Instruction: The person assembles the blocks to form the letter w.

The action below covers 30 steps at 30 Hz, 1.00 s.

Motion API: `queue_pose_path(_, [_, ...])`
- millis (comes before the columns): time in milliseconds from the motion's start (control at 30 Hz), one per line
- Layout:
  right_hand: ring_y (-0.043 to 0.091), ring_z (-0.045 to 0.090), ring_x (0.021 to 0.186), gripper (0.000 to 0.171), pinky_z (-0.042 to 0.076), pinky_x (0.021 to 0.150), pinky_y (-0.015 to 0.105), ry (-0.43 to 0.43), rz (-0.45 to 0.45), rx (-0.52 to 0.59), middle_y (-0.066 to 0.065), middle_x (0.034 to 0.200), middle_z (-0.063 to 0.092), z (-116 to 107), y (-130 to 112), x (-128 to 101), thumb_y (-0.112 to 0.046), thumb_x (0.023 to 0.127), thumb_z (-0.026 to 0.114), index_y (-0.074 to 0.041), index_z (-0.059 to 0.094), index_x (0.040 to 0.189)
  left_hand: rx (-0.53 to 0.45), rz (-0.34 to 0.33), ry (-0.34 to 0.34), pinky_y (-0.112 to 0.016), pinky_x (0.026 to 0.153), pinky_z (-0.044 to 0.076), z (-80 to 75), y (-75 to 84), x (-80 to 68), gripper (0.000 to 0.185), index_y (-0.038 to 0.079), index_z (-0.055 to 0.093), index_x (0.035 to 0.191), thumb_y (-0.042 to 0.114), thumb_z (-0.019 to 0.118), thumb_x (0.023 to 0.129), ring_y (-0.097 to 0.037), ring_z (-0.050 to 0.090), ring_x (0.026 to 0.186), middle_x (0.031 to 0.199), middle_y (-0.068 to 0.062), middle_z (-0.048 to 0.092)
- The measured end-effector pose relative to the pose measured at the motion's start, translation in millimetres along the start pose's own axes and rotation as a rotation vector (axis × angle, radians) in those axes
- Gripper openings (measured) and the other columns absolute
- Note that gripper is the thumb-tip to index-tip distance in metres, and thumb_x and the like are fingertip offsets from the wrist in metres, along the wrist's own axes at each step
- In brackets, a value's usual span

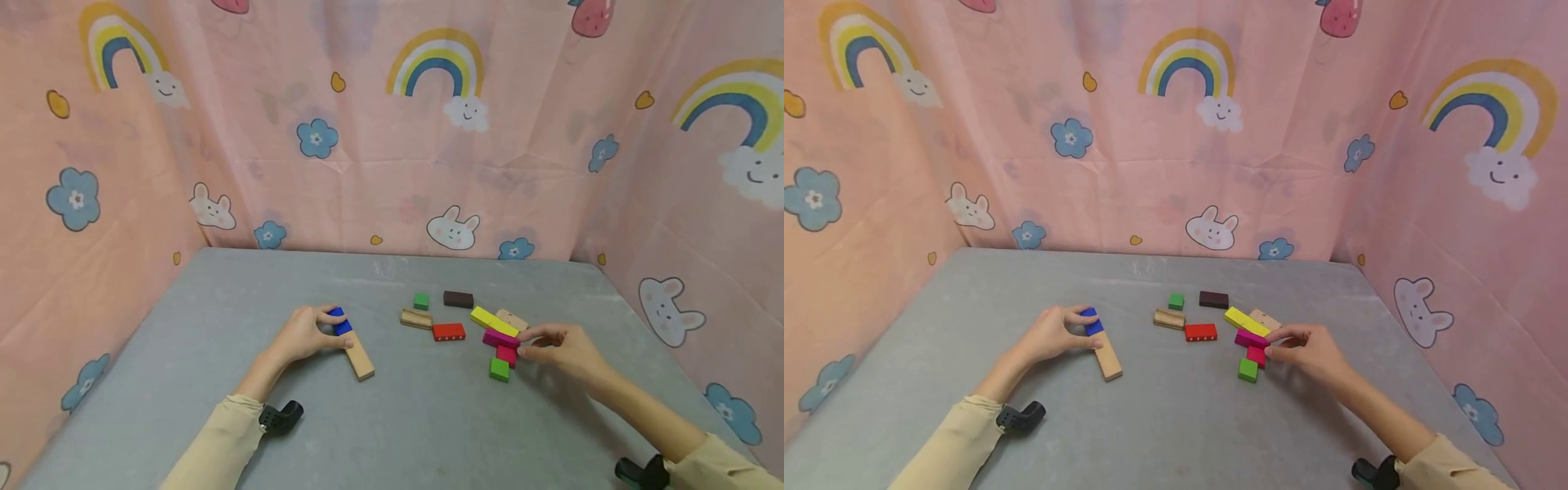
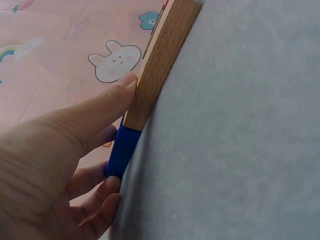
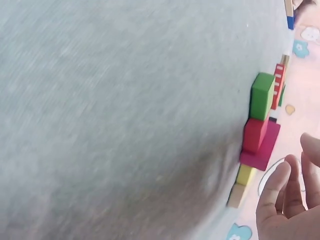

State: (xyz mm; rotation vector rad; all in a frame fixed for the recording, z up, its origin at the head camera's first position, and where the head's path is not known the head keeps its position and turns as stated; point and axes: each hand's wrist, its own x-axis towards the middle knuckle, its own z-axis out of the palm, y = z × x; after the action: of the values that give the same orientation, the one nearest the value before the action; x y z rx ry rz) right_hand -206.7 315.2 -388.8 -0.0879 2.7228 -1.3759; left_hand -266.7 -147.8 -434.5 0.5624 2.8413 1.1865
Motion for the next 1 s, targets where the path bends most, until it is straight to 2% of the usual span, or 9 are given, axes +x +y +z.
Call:
queue_pose_path(267, [0.028, 0.053, 0.098, 0.032, 0.053, 0.073, 0.038, 0.024, 0.01, 0.006, 0.009, 0.104, 0.067, 11, -10, -2, -0.028, 0.085, 0.08, -0.007, 0.075, 0.108, -0.007, -0.014, -0.001, -0.053, 0.104, 0.037, 0.9, -0.6, -1.6, 0.057, 0.013, 0.073, 0.12, 0.045, 0.086, 0.074, -0.039, 0.035, 0.137, 0.143, -0.009, 0.051])
queue_pose_path(500, [0.029, 0.055, 0.097, 0.027, 0.052, 0.071, 0.034, -0.083, 0.032, 0.083, 0.01, 0.102, 0.07, 20, -1, 3, -0.021, 0.085, 0.08, -0.005, 0.076, 0.106, 0.005, -0.001, 0.003, -0.052, 0.104, 0.037, -0.3, -1.2, 0.7, 0.057, 0.012, 0.073, 0.119, 0.044, 0.086, 0.074, -0.038, 0.037, 0.136, 0.143, -0.009, 0.052])
queue_pose_path(700, [0.025, 0.057, 0.087, 0.029, 0.051, 0.064, 0.03, -0.109, 0.083, 0.062, 0.009, 0.096, 0.069, 27, 7, 3, -0.02, 0.079, 0.084, -0.005, 0.076, 0.102, 0.008, 0.008, 0.001, -0.051, 0.103, 0.039, -1.1, -3.0, 2.7, 0.057, 0.012, 0.073, 0.119, 0.044, 0.086, 0.073, -0.037, 0.038, 0.135, 0.142, -0.009, 0.052])
queue_pose_path(833, [0.025, 0.056, 0.088, 0.029, 0.052, 0.067, 0.028, -0.128, 0.047, 0.039, 0.008, 0.096, 0.067, 32, 7, 4, -0.017, 0.075, 0.087, -0.004, 0.076, 0.099, -0.001, 0.017, 0.0, -0.05, 0.103, 0.04, -0.8, -4.1, 3.4, 0.057, 0.012, 0.073, 0.119, 0.043, 0.086, 0.074, -0.037, 0.04, 0.135, 0.142, -0.01, 0.052])
queue_pose_path(1000, [0.026, 0.056, 0.087, 0.028, 0.052, 0.069, 0.027, -0.151, -0.045, -0.004, 0.007, 0.096, 0.067, 38, 6, 6, -0.012, 0.072, 0.089, -0.005, 0.075, 0.096, -0.01, 0.024, -0.003, -0.049, 0.103, 0.039, 0.0, -4.9, 3.3, 0.057, 0.011, 0.072, 0.119, 0.043, 0.086, 0.074, -0.036, 0.039, 0.135, 0.142, -0.01, 0.052])
